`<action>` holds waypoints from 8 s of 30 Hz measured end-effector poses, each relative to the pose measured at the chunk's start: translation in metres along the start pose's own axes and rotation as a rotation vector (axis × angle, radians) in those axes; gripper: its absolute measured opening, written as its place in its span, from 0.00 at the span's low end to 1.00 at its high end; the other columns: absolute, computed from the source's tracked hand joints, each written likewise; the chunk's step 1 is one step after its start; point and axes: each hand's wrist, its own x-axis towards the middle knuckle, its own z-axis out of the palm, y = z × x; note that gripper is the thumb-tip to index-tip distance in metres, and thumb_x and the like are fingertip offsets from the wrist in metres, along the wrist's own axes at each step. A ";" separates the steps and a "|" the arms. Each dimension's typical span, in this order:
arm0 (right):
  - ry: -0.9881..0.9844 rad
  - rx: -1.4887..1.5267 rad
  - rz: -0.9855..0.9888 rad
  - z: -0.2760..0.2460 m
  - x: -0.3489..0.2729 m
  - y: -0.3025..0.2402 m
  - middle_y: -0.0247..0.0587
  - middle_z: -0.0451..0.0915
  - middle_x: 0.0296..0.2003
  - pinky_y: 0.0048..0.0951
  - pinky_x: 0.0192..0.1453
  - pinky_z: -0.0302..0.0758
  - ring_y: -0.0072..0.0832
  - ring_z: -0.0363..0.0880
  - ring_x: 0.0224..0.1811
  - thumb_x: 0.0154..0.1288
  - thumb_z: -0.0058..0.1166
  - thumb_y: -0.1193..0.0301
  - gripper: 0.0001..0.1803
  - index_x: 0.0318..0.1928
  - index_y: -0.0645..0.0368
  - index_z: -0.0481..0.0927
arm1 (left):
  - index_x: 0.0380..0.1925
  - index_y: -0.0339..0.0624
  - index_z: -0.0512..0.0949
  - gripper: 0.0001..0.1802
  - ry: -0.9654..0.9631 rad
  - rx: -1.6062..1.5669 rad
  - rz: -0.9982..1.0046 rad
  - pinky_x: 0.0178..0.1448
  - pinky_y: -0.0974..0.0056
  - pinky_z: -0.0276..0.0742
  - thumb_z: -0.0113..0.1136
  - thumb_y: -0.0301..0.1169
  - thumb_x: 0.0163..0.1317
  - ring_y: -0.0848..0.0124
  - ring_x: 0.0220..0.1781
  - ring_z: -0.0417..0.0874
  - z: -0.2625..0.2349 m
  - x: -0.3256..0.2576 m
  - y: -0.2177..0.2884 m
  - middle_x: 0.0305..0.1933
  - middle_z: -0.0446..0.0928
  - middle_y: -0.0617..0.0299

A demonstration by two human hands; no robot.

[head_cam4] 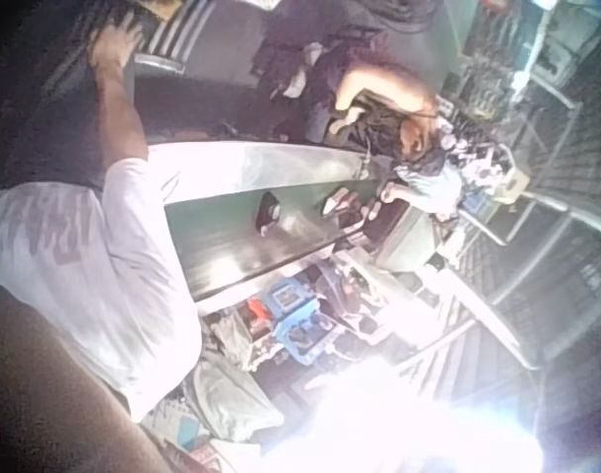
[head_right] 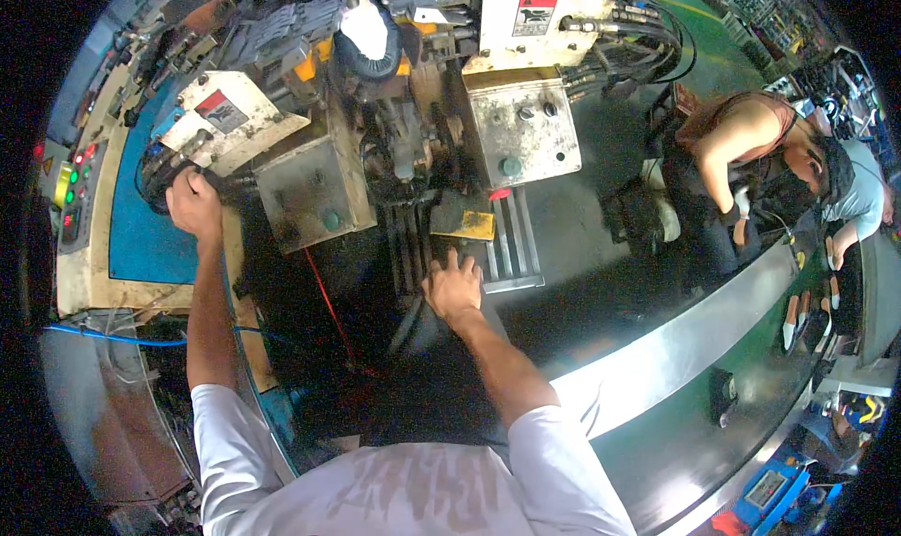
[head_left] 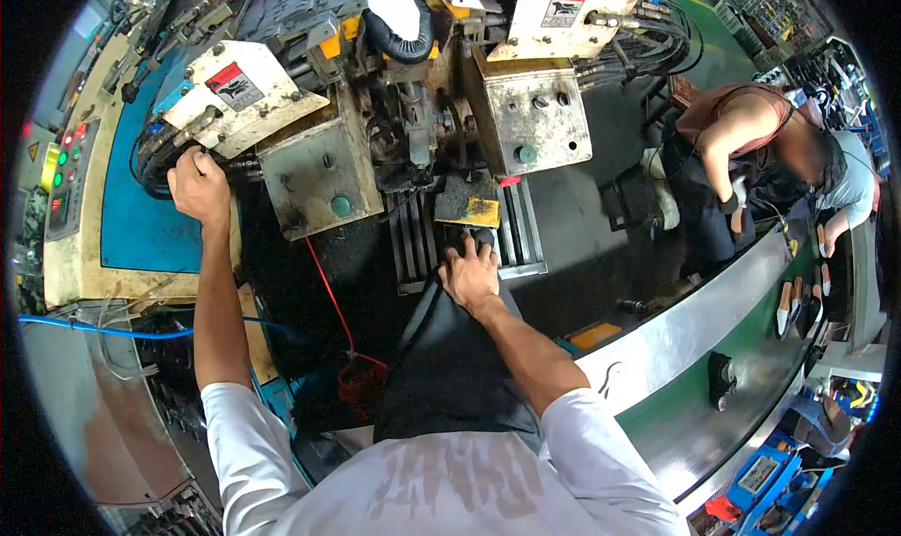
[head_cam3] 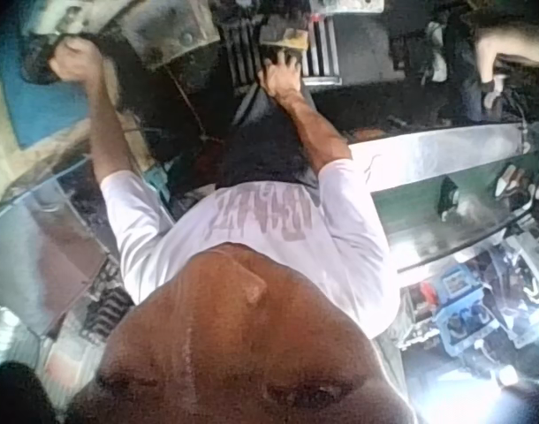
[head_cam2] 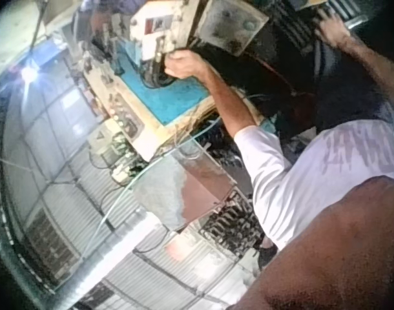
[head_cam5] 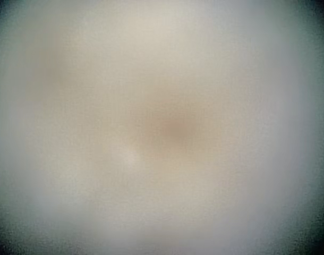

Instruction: The person repeatedly picks up black shoes from a conveyor belt and places them into a machine. They operate the machine to process the shoe soles and then return the shoes to the belt. This cycle is repeated for multiple shoes.

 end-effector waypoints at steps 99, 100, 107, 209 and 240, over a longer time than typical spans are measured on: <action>0.522 -0.118 -0.454 0.014 -0.038 0.076 0.64 0.72 0.72 0.61 0.69 0.75 0.59 0.72 0.74 0.75 0.55 0.50 0.30 0.68 0.53 0.81 | 0.84 0.36 0.56 0.58 -0.784 -1.200 -0.949 0.82 0.58 0.62 0.80 0.39 0.59 0.63 0.78 0.69 -0.336 -0.107 0.076 0.78 0.69 0.52; 0.433 -0.002 -0.438 0.012 -0.040 0.076 0.64 0.72 0.72 0.61 0.70 0.75 0.60 0.73 0.74 0.76 0.54 0.48 0.30 0.68 0.55 0.82 | 0.84 0.36 0.55 0.59 -0.749 -1.066 -1.073 0.81 0.58 0.62 0.81 0.39 0.59 0.63 0.77 0.70 -0.362 -0.134 0.054 0.78 0.70 0.51; 0.355 0.054 -0.541 0.036 -0.003 0.100 0.55 0.77 0.71 0.59 0.70 0.77 0.60 0.69 0.76 0.78 0.52 0.42 0.31 0.67 0.50 0.82 | 0.85 0.34 0.50 0.61 -0.336 -0.476 -1.771 0.72 0.58 0.75 0.79 0.41 0.62 0.58 0.63 0.83 -0.568 -0.252 -0.035 0.65 0.81 0.42; 0.363 0.384 -0.116 -0.067 -0.299 0.006 0.68 0.59 0.79 0.48 0.74 0.75 0.59 0.73 0.71 0.66 0.73 0.51 0.54 0.84 0.54 0.58 | 0.53 0.33 0.86 0.15 -1.103 -1.180 -0.175 0.57 0.58 0.83 0.58 0.33 0.80 0.54 0.53 0.91 -0.248 -0.208 0.281 0.48 0.89 0.43; 0.212 0.173 -0.120 -0.043 -0.312 0.013 0.70 0.42 0.84 0.54 0.64 0.80 0.63 0.74 0.60 0.58 0.74 0.60 0.46 0.78 0.25 0.72 | 0.74 0.43 0.73 0.27 -1.402 -1.664 -1.018 0.81 0.59 0.62 0.43 0.47 0.87 0.65 0.74 0.73 -0.263 -0.245 0.302 0.73 0.75 0.58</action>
